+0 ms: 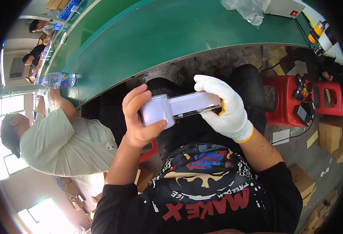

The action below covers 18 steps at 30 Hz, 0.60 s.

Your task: Assembling handheld portable fans and placing them into plastic bags on an assembly line.

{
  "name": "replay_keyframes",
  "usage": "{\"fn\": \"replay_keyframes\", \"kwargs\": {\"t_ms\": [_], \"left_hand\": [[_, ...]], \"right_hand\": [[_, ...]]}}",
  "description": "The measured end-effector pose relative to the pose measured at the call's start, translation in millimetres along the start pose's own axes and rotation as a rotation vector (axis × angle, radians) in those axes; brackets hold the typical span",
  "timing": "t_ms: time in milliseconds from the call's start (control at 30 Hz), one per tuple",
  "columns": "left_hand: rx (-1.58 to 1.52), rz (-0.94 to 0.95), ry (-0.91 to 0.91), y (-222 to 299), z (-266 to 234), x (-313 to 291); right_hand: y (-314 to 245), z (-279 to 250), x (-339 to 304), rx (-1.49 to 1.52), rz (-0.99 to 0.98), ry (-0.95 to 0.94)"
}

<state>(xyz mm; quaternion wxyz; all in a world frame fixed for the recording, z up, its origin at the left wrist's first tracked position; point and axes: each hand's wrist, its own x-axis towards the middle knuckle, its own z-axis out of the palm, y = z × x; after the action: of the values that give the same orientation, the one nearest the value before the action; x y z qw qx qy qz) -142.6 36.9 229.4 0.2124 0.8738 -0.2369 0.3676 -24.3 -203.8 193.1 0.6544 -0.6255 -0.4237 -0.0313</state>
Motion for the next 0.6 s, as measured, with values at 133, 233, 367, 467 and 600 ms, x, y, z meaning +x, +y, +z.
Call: {"fn": "replay_keyframes", "kwargs": {"t_ms": [133,233,367,467,600], "left_hand": [[-0.019,-0.044,0.024,0,7,-6],[-0.042,-0.103,0.03,0,10,-11],[-0.125,-0.158,0.047,-7,16,-19],[-0.165,-0.106,0.079,-14,23,-19],[-0.296,-0.327,0.185,-2,25,9]], "right_hand": [[-15,-12,8,-0.033,0.041,-0.026],[-22,-16,10,-0.066,0.058,-0.055],[-21,-16,10,-0.05,0.069,-0.065],[-15,-13,7,-0.015,0.103,-0.07],[-8,-2,0,-0.029,0.124,-0.013]]}}
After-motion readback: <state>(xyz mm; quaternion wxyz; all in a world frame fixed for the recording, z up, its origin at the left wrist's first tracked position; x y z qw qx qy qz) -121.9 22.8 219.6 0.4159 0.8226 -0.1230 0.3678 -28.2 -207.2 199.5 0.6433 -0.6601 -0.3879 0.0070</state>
